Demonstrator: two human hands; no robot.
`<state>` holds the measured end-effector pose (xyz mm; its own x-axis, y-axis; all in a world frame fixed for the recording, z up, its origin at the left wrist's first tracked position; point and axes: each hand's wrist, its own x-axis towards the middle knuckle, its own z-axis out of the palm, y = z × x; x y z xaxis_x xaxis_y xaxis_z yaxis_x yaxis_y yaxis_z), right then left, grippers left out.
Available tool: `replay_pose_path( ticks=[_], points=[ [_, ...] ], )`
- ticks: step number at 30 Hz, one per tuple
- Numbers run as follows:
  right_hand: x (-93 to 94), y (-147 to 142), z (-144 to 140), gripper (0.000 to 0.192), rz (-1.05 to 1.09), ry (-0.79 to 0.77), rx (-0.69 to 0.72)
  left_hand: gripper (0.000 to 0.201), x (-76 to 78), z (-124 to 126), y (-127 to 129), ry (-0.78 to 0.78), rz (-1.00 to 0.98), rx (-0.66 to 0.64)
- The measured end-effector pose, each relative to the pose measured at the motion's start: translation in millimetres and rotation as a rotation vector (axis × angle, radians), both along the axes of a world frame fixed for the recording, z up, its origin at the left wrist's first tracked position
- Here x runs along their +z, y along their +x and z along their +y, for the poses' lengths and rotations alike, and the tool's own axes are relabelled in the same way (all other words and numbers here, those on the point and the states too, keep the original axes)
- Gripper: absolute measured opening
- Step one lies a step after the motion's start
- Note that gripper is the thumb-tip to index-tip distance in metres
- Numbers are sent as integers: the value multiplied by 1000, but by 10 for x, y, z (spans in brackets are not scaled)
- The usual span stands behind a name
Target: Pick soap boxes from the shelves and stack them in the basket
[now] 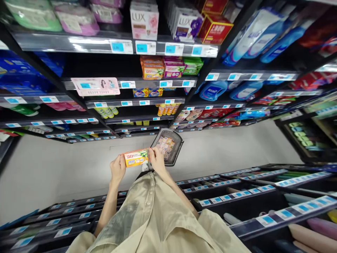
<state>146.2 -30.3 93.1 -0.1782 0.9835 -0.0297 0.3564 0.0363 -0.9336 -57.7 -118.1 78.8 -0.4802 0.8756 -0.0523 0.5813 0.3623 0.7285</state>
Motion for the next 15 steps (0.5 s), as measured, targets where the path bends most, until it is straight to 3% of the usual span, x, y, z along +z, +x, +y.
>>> replay_pose_path(
  ticks=[4, 7, 12, 15],
  points=[
    [62, 34, 34, 49, 279, -188, -49, 40, 26, 92, 122, -34, -120, -62],
    [106, 80, 95, 53, 401, -271, -92, 44, -47, 194, 294, -69, -289, -105],
    [234, 163, 233, 50, 349, -208, -56, 31, -259, 340, 638, -18, -610, -159],
    [329, 219, 303, 42, 254, -96, 17, 60, -350, 403, 810, 108, -599, -178]
  ],
)
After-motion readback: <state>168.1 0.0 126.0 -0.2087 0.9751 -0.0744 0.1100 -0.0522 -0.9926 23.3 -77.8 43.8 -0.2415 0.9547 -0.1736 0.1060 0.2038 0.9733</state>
